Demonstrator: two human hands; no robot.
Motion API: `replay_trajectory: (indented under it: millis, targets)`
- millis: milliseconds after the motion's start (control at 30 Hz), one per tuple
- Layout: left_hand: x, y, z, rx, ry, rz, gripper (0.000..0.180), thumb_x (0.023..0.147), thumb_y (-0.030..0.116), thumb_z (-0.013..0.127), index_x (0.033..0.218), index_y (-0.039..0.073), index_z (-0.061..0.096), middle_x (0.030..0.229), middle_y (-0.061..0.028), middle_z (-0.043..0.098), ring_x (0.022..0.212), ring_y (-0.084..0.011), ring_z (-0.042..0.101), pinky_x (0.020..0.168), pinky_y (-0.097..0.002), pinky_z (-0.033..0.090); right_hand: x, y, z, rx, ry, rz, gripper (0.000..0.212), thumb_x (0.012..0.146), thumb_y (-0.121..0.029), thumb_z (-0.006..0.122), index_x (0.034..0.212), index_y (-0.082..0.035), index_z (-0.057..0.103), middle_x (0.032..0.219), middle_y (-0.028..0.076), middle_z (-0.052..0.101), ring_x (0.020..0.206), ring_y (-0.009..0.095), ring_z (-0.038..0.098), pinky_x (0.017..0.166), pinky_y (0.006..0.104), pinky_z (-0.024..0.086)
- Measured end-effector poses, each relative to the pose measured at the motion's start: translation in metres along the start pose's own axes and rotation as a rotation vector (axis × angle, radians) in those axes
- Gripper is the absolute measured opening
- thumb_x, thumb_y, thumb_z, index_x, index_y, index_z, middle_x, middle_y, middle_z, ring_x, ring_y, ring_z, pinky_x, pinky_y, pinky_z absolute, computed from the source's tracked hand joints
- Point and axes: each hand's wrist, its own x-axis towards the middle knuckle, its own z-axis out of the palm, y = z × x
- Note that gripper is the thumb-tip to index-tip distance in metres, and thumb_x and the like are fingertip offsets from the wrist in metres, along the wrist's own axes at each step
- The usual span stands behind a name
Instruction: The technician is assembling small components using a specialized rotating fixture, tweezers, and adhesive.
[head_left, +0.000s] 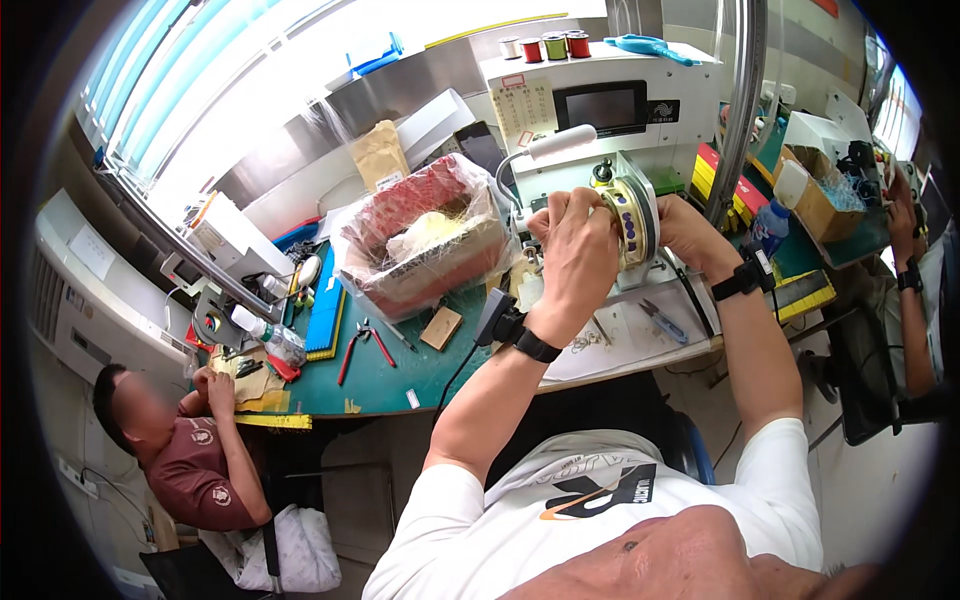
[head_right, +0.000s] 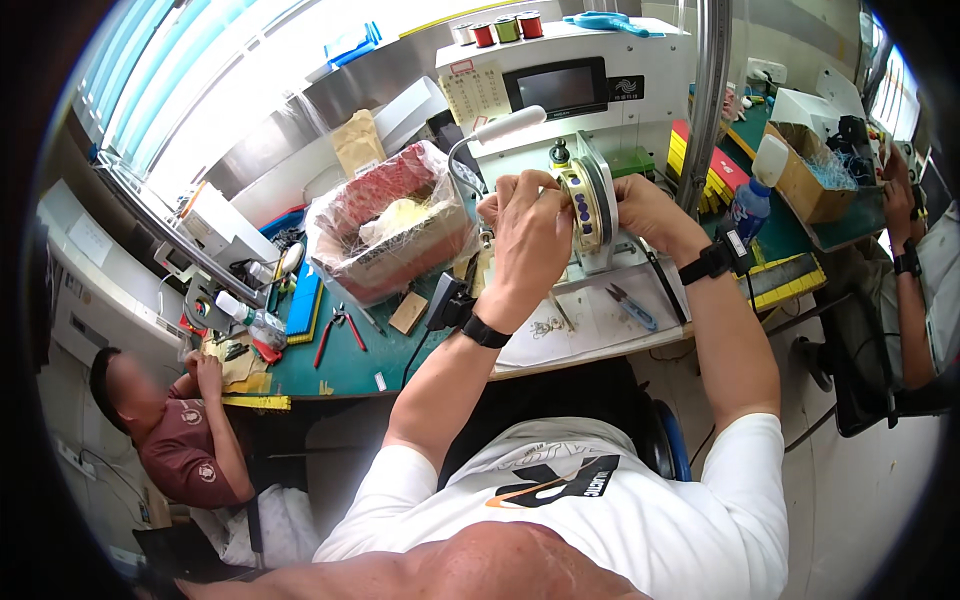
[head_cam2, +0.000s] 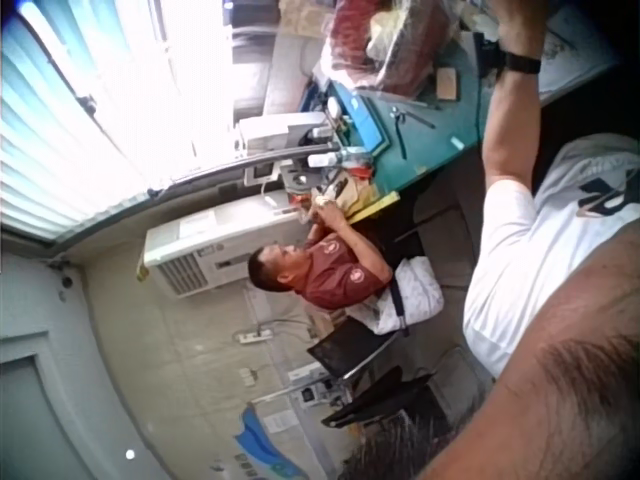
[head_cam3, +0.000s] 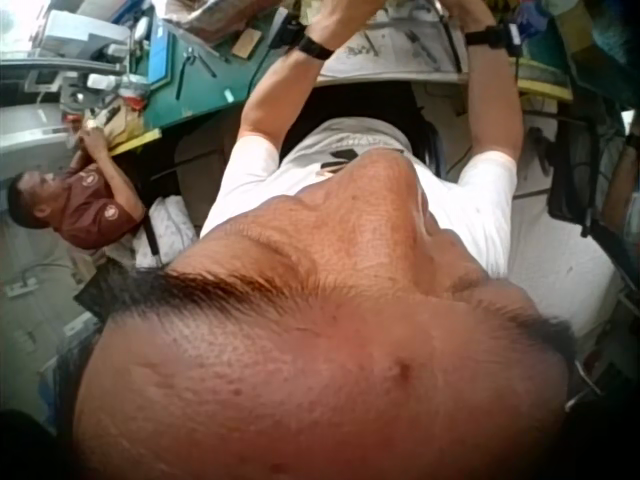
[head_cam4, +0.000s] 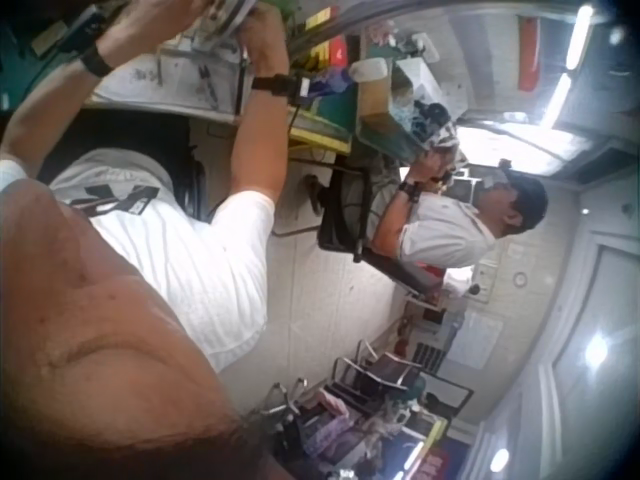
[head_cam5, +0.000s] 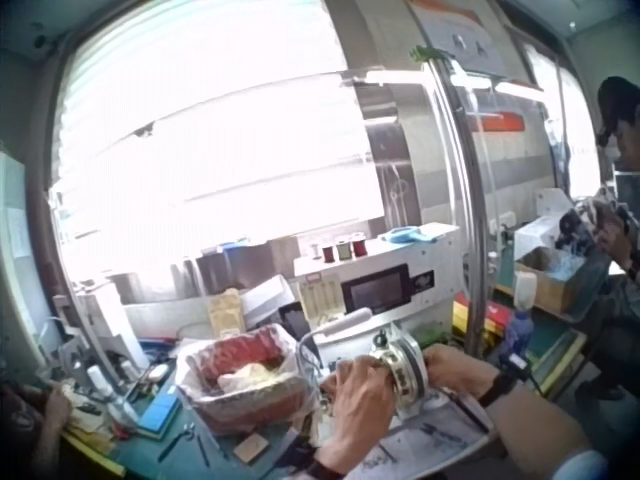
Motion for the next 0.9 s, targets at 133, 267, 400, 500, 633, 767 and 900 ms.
replay_trajectory:
  millis: [133,267,400,500,633,767,900]
  targets:
    - [-0.004,-0.012,-0.022,-0.230,0.036,-0.095,0.009,0.099,0.007,0.078,0.105,0.004,0.072,0.119,-0.0075,0.072,0.118,-0.0322,0.061,0.105,-0.0467,0.042,-0.010,0.013,0.005,-0.113,0.186,-0.091,0.018,0.104,-0.008,0.080,0.118,0.002,0.083,0.109,0.003,0.080,0.095,0.009,0.071,0.085,0.0299,0.058]
    - [-0.008,-0.021,-0.060,-1.134,-0.052,-0.400,0.009,0.119,0.011,0.061,0.114,0.004,0.059,0.110,-0.0099,0.077,0.093,-0.0152,0.067,0.090,-0.0308,0.054,-0.036,0.005,0.016,-0.553,0.432,-0.322,0.018,0.100,-0.004,0.078,0.117,0.001,0.080,0.112,0.012,0.075,0.105,0.027,0.073,0.091,0.0383,0.056]
    - [-0.020,-0.045,-0.085,-0.903,-0.123,-0.465,0.014,0.120,0.016,0.062,0.116,0.003,0.058,0.098,-0.0054,0.069,0.089,-0.0143,0.067,0.082,-0.0305,0.056,-0.059,-0.007,0.053,-0.896,0.836,-0.727,0.026,0.098,0.002,0.074,0.123,-0.002,0.076,0.114,0.013,0.073,0.108,0.037,0.071,0.096,0.0463,0.055]
    - [-0.016,-0.041,-0.088,-0.366,-0.200,-0.329,0.018,0.111,0.015,0.073,0.116,0.000,0.063,0.097,-0.0112,0.068,0.091,-0.0264,0.069,0.083,-0.0406,0.056,-0.081,0.004,0.070,-0.848,0.879,-0.750,0.024,0.099,0.000,0.074,0.123,-0.003,0.072,0.110,0.014,0.072,0.106,0.034,0.071,0.093,0.0458,0.056]
    - [-0.016,-0.058,-0.090,-0.003,-0.292,-0.096,0.016,0.101,0.008,0.076,0.112,-0.002,0.069,0.107,-0.0196,0.070,0.101,-0.0411,0.068,0.091,-0.0483,0.055,-0.104,0.015,0.106,-0.616,0.595,-0.499,0.015,0.100,-0.008,0.077,0.113,-0.002,0.071,0.105,0.014,0.071,0.094,0.031,0.074,0.081,0.0429,0.059]
    - [-0.022,-0.070,-0.087,-0.062,-0.275,-0.250,0.009,0.102,0.006,0.073,0.106,-0.002,0.071,0.098,-0.0163,0.071,0.089,-0.0330,0.069,0.084,-0.0425,0.056,-0.104,0.034,0.124,-0.723,0.451,-0.336,0.022,0.102,-0.021,0.078,0.112,-0.002,0.072,0.106,0.016,0.072,0.091,0.037,0.076,0.078,0.0460,0.061]
    - [-0.040,-0.090,-0.082,-0.354,-0.280,-0.588,0.008,0.105,0.008,0.073,0.108,0.000,0.074,0.089,0.0012,0.069,0.082,-0.0058,0.061,0.073,-0.0273,0.049,-0.102,0.049,0.132,-0.801,0.377,-0.252,0.028,0.102,-0.028,0.078,0.108,-0.002,0.073,0.105,0.016,0.072,0.090,0.040,0.075,0.079,0.0491,0.061]
